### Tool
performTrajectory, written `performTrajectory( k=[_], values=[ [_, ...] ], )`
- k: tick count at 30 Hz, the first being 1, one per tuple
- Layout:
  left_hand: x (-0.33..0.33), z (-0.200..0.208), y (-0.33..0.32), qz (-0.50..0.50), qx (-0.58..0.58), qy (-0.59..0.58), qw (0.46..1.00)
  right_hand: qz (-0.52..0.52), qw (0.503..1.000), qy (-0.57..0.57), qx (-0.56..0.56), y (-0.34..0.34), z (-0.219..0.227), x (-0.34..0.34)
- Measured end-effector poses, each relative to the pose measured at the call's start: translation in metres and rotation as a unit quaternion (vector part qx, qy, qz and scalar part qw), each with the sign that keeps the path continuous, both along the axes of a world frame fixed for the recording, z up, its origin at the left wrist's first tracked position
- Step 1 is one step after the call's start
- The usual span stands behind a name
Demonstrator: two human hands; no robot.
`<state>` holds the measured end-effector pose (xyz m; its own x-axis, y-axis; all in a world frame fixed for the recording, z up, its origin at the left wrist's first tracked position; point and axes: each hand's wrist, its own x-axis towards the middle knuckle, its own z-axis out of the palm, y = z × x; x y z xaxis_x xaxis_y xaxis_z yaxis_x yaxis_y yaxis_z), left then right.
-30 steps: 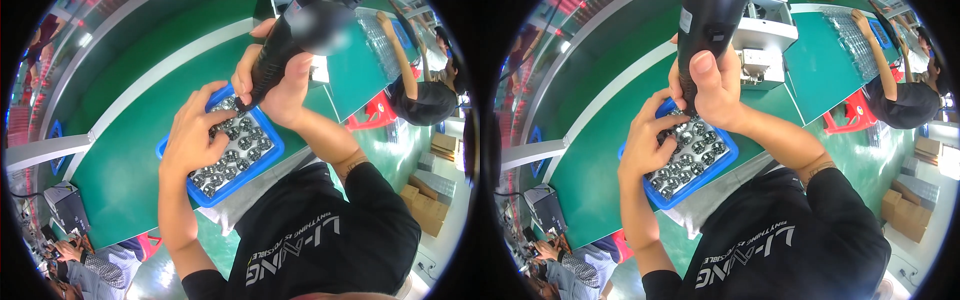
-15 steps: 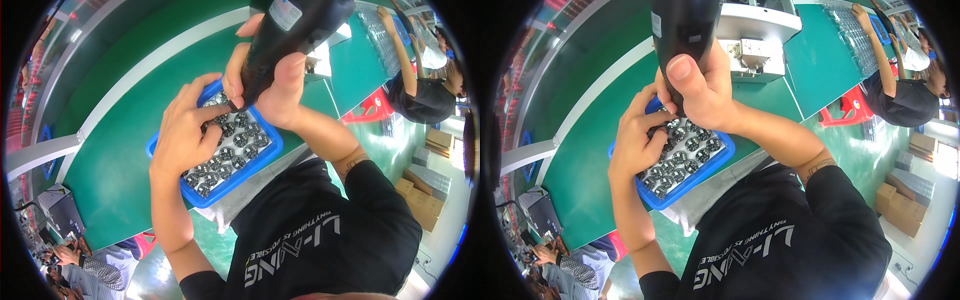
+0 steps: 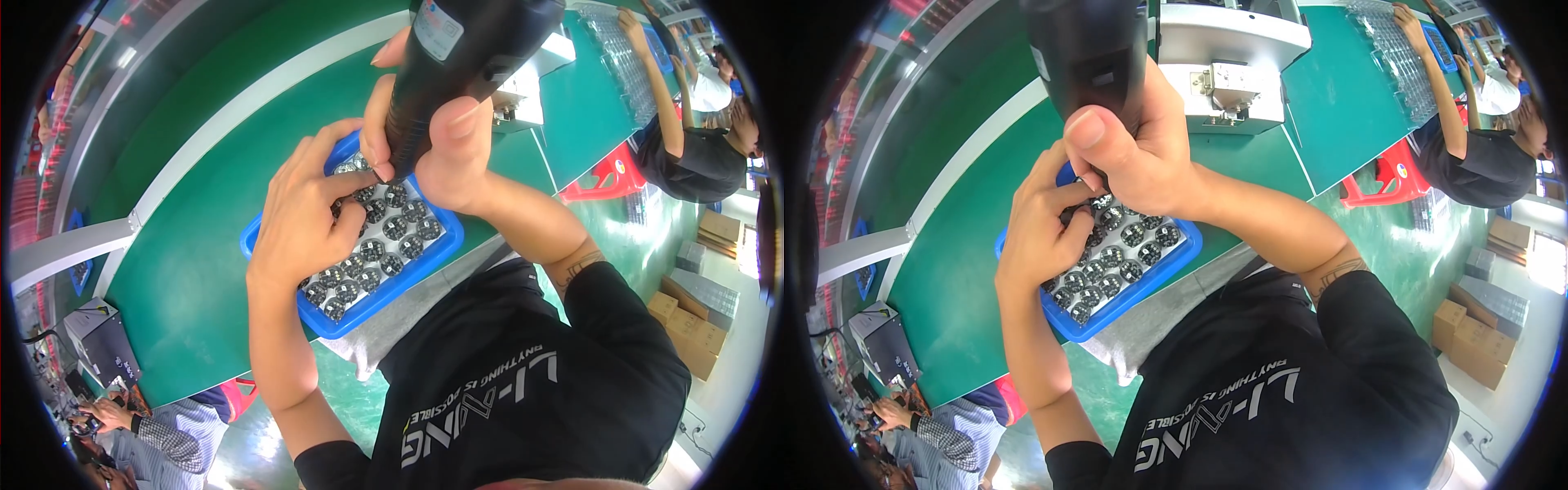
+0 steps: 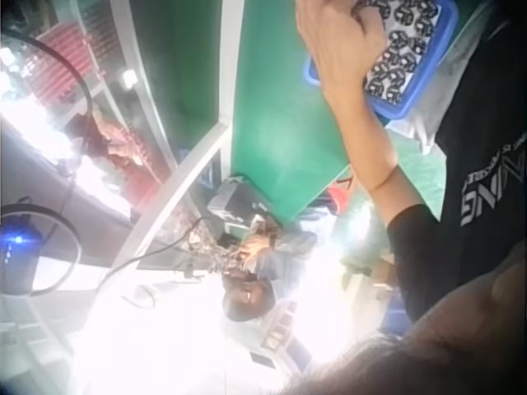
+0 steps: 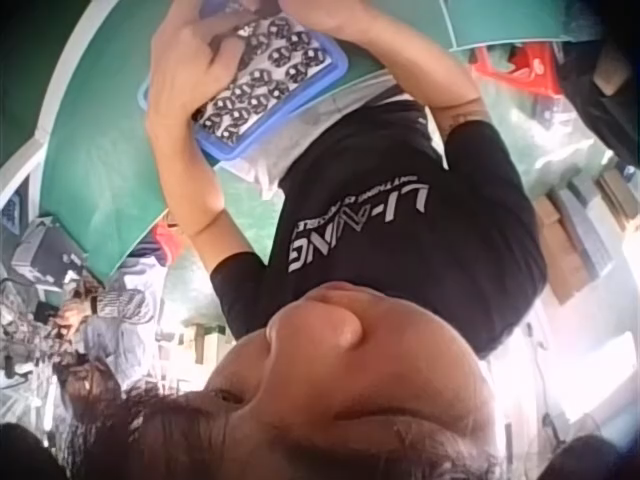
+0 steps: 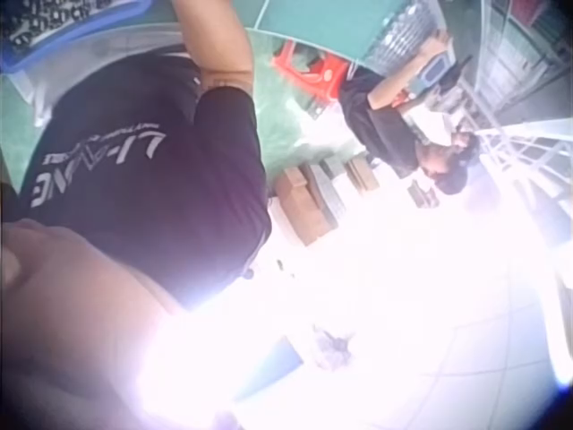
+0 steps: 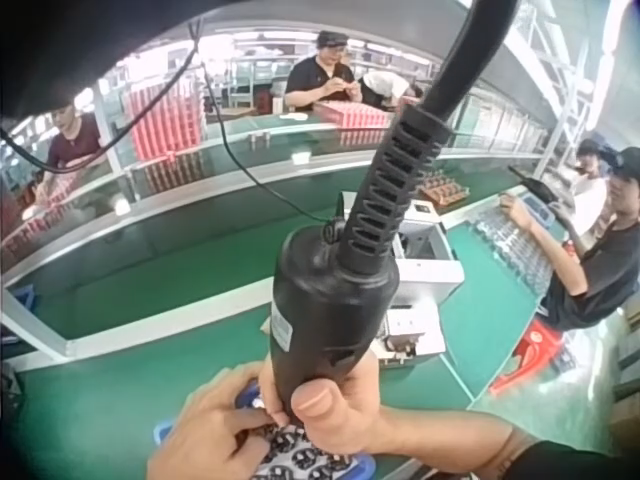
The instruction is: The person fastens electronic components onto circular printed circuit boards using an electric screwdriver at an assembly station.
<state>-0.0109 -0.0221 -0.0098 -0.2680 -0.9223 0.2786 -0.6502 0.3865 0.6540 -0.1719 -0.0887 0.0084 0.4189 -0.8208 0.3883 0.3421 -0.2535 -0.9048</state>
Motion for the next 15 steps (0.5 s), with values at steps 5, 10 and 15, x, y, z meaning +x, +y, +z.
performTrajectory(
  k=[5, 10, 15],
  values=[
    [0.000, 0.002, 0.000, -0.002, 0.008, -0.007, 1.000, 0.093, 0.978, -0.184, 0.017, -0.006, -0.019, 0.007],
    [-0.002, 0.000, 0.004, 0.000, 0.033, -0.032, 0.999, 0.060, 0.992, -0.105, 0.039, 0.003, -0.011, 0.009],
    [-0.011, 0.003, 0.004, 0.019, 0.013, -0.044, 0.999, 0.070, 0.994, -0.078, 0.011, -0.005, -0.012, 0.010]
  ],
)
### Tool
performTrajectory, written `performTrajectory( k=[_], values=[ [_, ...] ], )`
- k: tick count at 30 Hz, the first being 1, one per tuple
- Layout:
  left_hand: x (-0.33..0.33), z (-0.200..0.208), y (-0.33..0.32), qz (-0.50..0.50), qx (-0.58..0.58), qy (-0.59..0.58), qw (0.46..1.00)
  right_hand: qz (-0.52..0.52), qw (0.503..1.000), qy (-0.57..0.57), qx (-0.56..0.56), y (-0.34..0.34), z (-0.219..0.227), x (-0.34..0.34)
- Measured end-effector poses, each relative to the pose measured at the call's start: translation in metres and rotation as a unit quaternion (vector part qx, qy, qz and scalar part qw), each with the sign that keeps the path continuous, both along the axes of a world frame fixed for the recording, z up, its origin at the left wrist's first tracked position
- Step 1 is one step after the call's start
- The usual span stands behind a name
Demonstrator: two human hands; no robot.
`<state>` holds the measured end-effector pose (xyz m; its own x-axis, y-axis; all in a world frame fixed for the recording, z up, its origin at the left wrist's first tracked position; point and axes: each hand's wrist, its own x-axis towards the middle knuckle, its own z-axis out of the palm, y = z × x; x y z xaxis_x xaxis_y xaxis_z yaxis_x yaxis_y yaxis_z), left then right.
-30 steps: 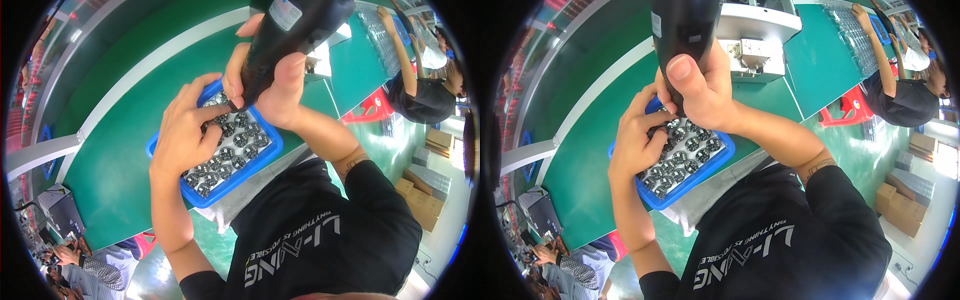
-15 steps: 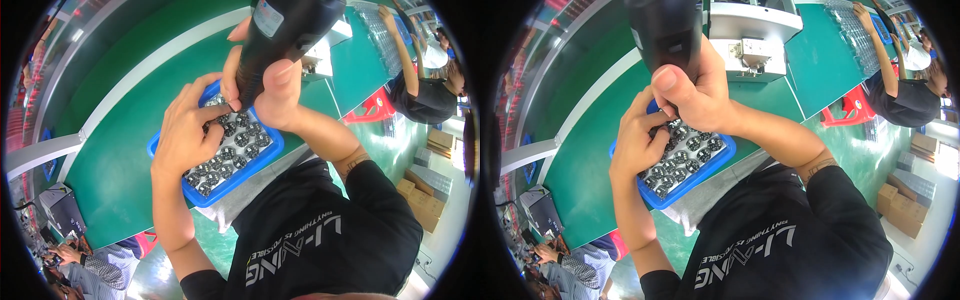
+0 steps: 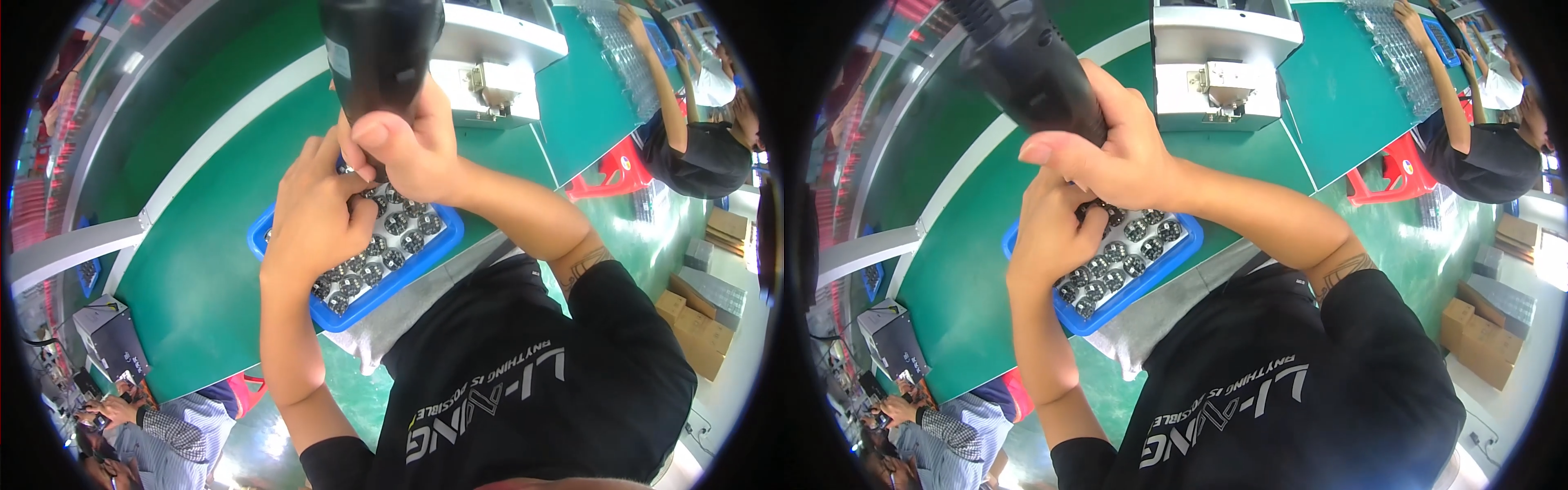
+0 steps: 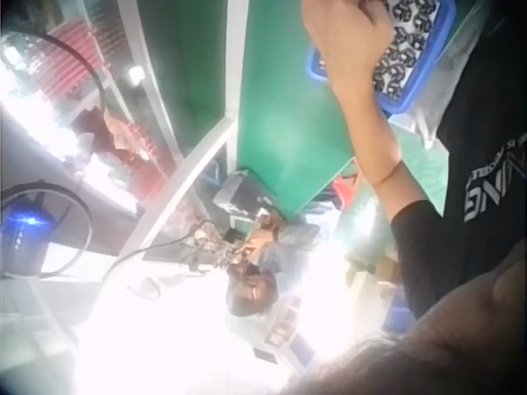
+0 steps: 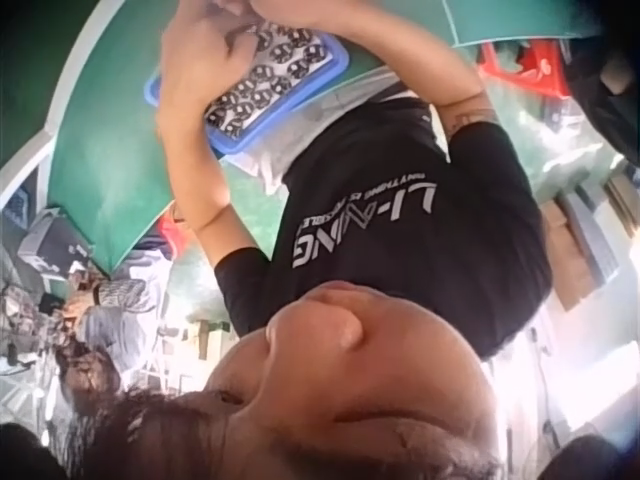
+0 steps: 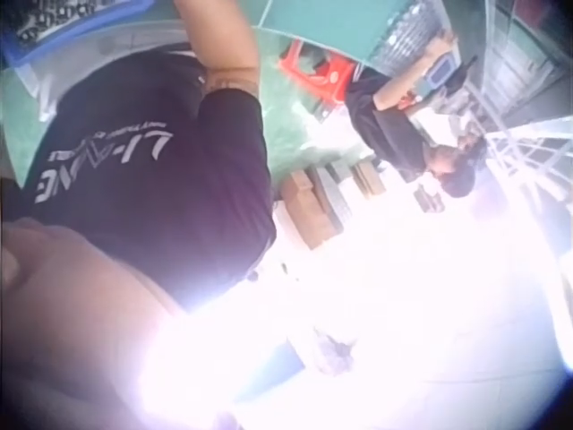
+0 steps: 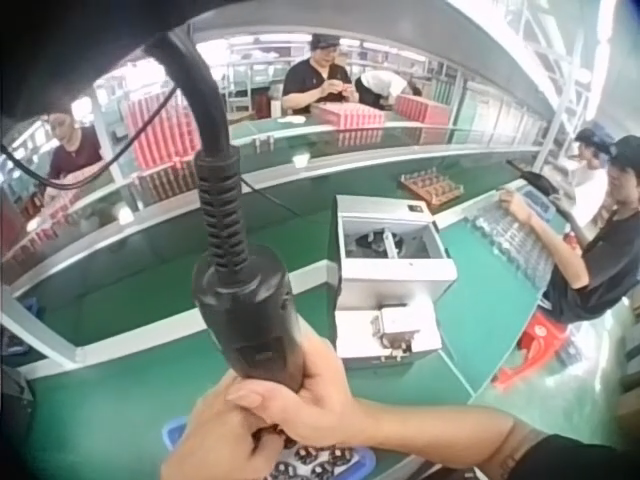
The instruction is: The person fastens electronic components onto circular printed circuit boards using an electric screwdriver at an assembly station.
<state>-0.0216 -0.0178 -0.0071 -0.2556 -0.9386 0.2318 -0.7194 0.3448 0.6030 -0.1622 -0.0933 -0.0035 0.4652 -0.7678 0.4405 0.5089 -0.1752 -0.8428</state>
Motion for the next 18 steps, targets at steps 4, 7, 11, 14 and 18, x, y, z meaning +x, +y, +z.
performTrajectory(
  k=[4, 7, 11, 14, 18],
  values=[
    [-0.002, -0.002, -0.001, 0.005, -0.008, -0.009, 1.000, -0.001, 1.000, 0.001, 0.015, 0.000, 0.000, 0.000],
    [-0.004, -0.003, -0.003, 0.003, -0.006, -0.025, 1.000, -0.026, 1.000, -0.010, 0.002, -0.004, 0.003, -0.002],
    [-0.003, 0.001, 0.000, -0.008, -0.007, -0.029, 1.000, -0.178, 0.982, 0.040, 0.040, -0.010, 0.029, -0.026],
    [0.003, 0.006, 0.005, -0.017, 0.004, -0.008, 1.000, -0.251, 0.964, 0.085, 0.018, -0.023, 0.061, -0.065],
    [0.008, 0.014, 0.009, -0.018, -0.024, 0.008, 1.000, -0.323, 0.946, 0.022, -0.036, -0.031, 0.076, -0.086]
  ],
)
